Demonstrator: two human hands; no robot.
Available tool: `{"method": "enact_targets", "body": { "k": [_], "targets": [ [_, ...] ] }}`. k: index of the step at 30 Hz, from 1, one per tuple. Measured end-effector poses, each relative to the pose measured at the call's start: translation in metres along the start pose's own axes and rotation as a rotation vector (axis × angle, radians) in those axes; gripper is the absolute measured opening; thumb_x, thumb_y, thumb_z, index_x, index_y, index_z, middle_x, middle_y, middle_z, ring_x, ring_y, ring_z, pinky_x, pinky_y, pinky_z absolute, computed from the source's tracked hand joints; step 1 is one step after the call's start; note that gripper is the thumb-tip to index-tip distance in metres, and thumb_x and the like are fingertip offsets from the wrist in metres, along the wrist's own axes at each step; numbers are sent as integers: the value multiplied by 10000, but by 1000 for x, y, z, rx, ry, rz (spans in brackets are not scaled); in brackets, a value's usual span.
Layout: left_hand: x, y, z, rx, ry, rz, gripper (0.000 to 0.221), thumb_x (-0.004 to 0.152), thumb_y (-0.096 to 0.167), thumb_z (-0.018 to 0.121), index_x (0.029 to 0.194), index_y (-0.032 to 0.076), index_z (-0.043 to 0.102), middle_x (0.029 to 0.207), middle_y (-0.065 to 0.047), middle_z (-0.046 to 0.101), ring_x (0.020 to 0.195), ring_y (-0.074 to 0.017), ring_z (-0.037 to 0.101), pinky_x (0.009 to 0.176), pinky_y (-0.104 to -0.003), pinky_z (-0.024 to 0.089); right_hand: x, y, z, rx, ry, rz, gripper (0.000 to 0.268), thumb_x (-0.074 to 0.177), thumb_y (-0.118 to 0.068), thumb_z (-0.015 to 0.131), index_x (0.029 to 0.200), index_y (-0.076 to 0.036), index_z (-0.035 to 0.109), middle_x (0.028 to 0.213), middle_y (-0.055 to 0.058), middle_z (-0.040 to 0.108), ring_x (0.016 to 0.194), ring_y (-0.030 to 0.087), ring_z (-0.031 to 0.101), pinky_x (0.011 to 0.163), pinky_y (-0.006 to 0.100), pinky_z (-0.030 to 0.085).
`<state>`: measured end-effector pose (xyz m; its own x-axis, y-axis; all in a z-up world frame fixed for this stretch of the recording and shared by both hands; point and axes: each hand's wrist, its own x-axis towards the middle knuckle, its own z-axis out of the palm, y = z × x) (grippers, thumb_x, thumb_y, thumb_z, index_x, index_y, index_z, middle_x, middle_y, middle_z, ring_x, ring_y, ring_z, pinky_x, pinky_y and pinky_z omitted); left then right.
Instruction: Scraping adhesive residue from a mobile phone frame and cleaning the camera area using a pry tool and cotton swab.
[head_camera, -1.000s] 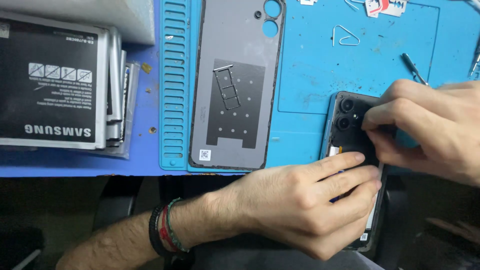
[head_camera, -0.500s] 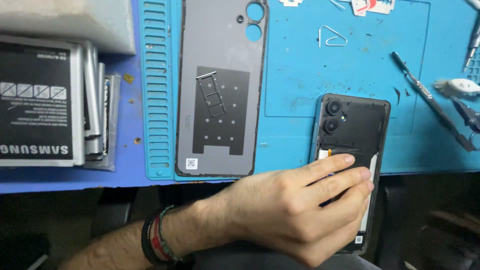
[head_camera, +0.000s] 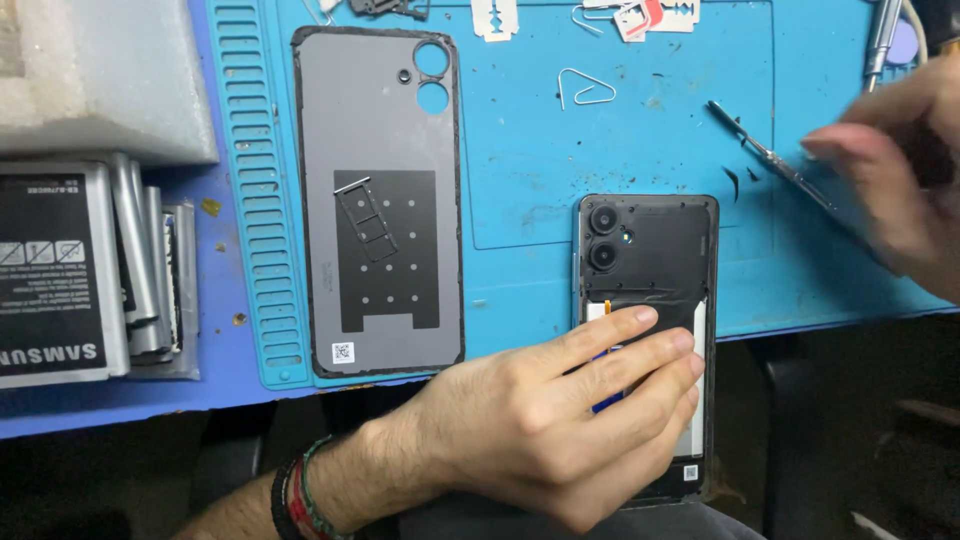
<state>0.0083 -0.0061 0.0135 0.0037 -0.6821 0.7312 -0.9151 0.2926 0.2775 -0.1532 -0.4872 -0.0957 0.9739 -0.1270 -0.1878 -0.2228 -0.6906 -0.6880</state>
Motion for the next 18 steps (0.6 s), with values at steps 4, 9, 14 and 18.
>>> {"method": "enact_targets", "body": {
  "k": [4, 9, 14, 18],
  "targets": [
    [5, -2, -1, -7, 20, -4, 347, 1143, 51, 473, 1160, -11, 813, 1241, -165, 771, 1204, -301, 771, 1147, -480, 665, 6, -27, 13, -164, -4, 342, 471, 1133, -212, 380, 1561, -47, 489, 1625, 235, 440, 1528, 329, 402, 1264, 514, 288],
    [11, 3, -4, 23, 51, -12, 294, 1151, 42, 522, 1136, -6, 812, 1165, -157, 775, 1149, -284, 806, 1188, -578, 616, -37, -45, 13, -11, 42, 678, 588, 1157, -399, 248, 1607, -84, 459, 1675, 165, 445, 1548, 296, 403, 1282, 492, 261],
    [-2, 26, -31, 196, -214, 62, 300, 1250, 227, 773, 1508, 184, 626, 1505, 74, 756, 1382, -93, 812, 1279, -228, 589, -45, -64, 13, -388, 34, -116, 524, 976, -91, 691, 1489, 9, 666, 1424, 239, 695, 1222, 324, 698, 1071, 411, 537],
    [-4, 52, -57, 506, -384, -47, 398, 1257, 542, 657, 1612, 456, 501, 1504, 125, 667, 1323, -71, 732, 1069, -204, 624, -50, 30, 58, -14, 19, 273, 567, 1149, -306, 301, 1612, 1, 417, 1660, 205, 435, 1544, 316, 394, 1290, 498, 266]
  ]
}}
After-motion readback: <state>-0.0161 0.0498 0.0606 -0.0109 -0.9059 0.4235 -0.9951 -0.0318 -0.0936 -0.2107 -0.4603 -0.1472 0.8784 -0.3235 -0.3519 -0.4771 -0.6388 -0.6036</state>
